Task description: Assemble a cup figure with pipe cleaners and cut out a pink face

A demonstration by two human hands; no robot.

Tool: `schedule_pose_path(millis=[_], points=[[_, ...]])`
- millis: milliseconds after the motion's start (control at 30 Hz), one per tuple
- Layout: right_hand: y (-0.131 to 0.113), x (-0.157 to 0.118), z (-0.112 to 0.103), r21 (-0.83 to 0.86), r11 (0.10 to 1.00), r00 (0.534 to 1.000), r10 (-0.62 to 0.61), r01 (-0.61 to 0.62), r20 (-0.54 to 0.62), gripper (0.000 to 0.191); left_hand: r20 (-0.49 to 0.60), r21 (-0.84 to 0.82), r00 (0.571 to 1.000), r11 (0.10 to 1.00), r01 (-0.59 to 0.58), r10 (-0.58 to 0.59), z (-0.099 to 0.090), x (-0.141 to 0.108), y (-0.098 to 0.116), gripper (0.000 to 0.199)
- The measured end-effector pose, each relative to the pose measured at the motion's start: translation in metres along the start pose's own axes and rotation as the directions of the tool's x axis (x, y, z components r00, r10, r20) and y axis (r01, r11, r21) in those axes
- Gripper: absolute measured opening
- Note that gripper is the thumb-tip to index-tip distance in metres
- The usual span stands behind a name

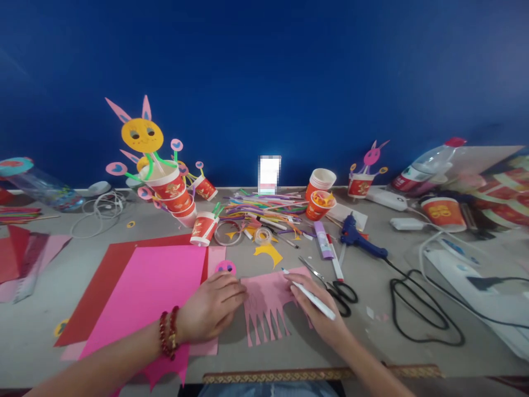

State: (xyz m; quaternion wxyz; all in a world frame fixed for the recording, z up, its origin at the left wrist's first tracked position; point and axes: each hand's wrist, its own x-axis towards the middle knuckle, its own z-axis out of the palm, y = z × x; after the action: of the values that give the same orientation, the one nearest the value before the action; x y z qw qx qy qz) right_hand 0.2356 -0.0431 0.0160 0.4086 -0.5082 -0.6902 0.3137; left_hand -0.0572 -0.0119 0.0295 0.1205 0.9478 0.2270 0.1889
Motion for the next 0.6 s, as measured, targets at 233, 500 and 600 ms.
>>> schedule_pose_path(millis=[233,500,600], points=[[0.007,0.013,-0.003,-0.029,0.999,1.000,-0.023,0.023,-0.005,0.027,0.029,0.028,0.999,1.000,0.014,-0.015,0.005,0.001,-0.005,0.042],[0.007,0.018,-0.007,-0.082,0.995,0.998,-0.064,0.063,-0.017,0.023,0.016,0.094,1.000,0.996,0.010,-0.011,0.009,0.005,-0.003,0.038],[0.001,0.023,-0.004,-0.093,0.992,0.996,-0.088,0.089,0.017,0.023,-0.010,0.119,1.000,0.993,0.016,-0.015,0.011,0.004,-0.005,0.035]])
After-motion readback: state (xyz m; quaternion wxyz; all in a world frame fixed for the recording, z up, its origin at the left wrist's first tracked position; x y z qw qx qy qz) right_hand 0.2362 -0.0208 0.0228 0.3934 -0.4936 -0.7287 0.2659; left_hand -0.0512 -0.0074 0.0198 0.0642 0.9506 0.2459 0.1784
